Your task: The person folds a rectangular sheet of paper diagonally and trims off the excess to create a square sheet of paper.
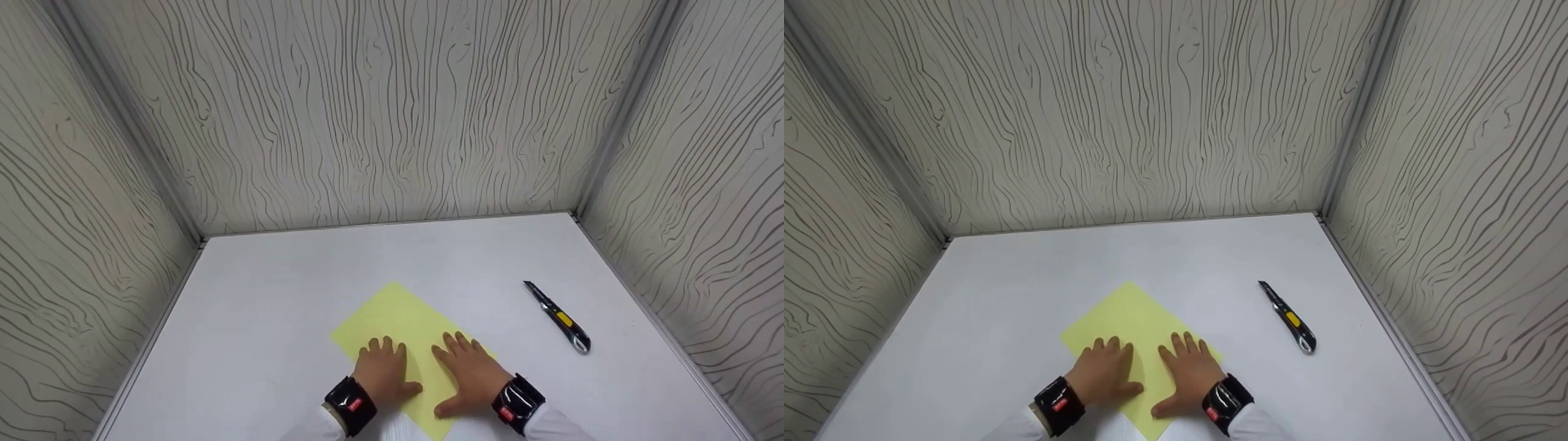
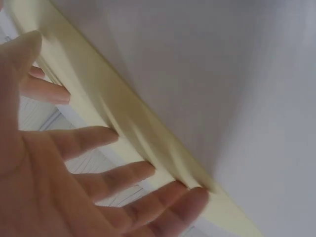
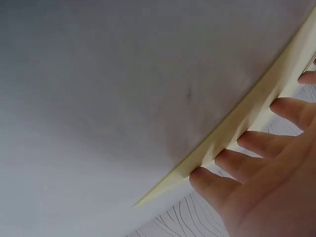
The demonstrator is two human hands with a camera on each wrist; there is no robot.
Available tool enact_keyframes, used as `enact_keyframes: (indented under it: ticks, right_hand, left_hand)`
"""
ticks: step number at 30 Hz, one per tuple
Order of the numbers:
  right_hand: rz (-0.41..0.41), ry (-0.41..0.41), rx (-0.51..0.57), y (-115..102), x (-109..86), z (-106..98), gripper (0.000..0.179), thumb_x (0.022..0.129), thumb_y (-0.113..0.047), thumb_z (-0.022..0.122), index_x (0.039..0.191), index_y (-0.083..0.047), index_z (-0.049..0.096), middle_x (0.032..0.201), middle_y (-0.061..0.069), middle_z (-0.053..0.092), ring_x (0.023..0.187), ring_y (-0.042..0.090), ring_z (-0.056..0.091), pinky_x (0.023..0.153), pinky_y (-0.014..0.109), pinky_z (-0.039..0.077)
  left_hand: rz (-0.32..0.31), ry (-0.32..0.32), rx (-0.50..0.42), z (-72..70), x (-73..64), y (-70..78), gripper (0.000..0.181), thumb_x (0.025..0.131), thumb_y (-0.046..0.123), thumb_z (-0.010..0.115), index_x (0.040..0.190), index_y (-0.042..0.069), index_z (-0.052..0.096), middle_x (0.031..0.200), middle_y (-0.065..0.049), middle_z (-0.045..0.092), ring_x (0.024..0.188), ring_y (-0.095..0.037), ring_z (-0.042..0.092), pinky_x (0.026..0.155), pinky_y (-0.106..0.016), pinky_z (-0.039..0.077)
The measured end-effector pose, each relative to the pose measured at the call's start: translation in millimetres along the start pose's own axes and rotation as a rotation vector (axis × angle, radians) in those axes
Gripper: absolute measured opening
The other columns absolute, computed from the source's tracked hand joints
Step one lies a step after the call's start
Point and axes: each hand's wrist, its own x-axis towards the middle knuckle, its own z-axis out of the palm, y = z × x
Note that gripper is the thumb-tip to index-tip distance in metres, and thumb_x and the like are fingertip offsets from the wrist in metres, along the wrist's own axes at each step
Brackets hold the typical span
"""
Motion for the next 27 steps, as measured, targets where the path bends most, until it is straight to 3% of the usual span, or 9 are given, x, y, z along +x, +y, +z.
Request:
enact_keyframes:
  ticks: [6,12,16,21,27]
  right_hand:
    - [-0.002,-0.001,-0.017,2.6,1.3,5.5,0.131,0.067,-0.08,0.087,0.165,-0.004,0.043,0.172,0.034,0.031,0.159,0.058,0.029,0.127,0.074,0.028]
    - [-0.029,0.026,-0.05,5.1,2.8,10.2,0.132,0.066,-0.08,0.087,0.163,-0.002,0.044,0.17,0.036,0.034,0.157,0.06,0.033,0.124,0.075,0.031]
    - [-0.018,0.016,-0.029,2.5,2.4,7.4,0.131,0.065,-0.078,0.089,0.162,-0.001,0.045,0.169,0.037,0.034,0.156,0.06,0.033,0.124,0.075,0.031]
    - [-0.018,0.006,0.004,-1.6,1.0,1.3,0.124,0.07,-0.074,0.089,0.161,-0.002,0.047,0.169,0.037,0.035,0.156,0.06,0.034,0.124,0.076,0.031]
    - [-0.023,0.039,-0.005,-1.5,1.9,-3.6,0.109,0.077,-0.072,0.086,0.157,-0.004,0.054,0.165,0.034,0.044,0.152,0.058,0.042,0.121,0.074,0.037]
  left_hand:
    - [0.124,-0.048,-0.08,1.7,-2.2,-17.3,0.087,0.087,0.076,0.074,0.147,0.013,0.065,0.154,-0.016,0.061,0.142,-0.041,0.058,0.111,-0.062,0.053]
    - [0.216,-0.038,-0.077,4.8,-3.3,-36.3,0.076,0.091,0.078,0.068,0.135,0.016,0.071,0.147,-0.009,0.065,0.137,-0.035,0.062,0.105,-0.054,0.058]
    - [0.251,-0.055,-0.128,3.9,-5.2,-47.0,0.073,0.088,0.078,0.071,0.13,0.018,0.072,0.15,-0.008,0.064,0.141,-0.036,0.06,0.107,-0.057,0.057]
    - [0.29,-0.075,-0.126,2.6,-7.3,-53.4,0.085,0.081,0.082,0.075,0.137,0.018,0.071,0.154,-0.008,0.062,0.144,-0.036,0.059,0.108,-0.059,0.057]
    - [0.327,-0.08,-0.168,-3.8,-8.3,-59.3,0.079,0.076,0.066,0.09,0.137,0.018,0.073,0.147,-0.005,0.067,0.139,-0.029,0.061,0.11,-0.046,0.058]
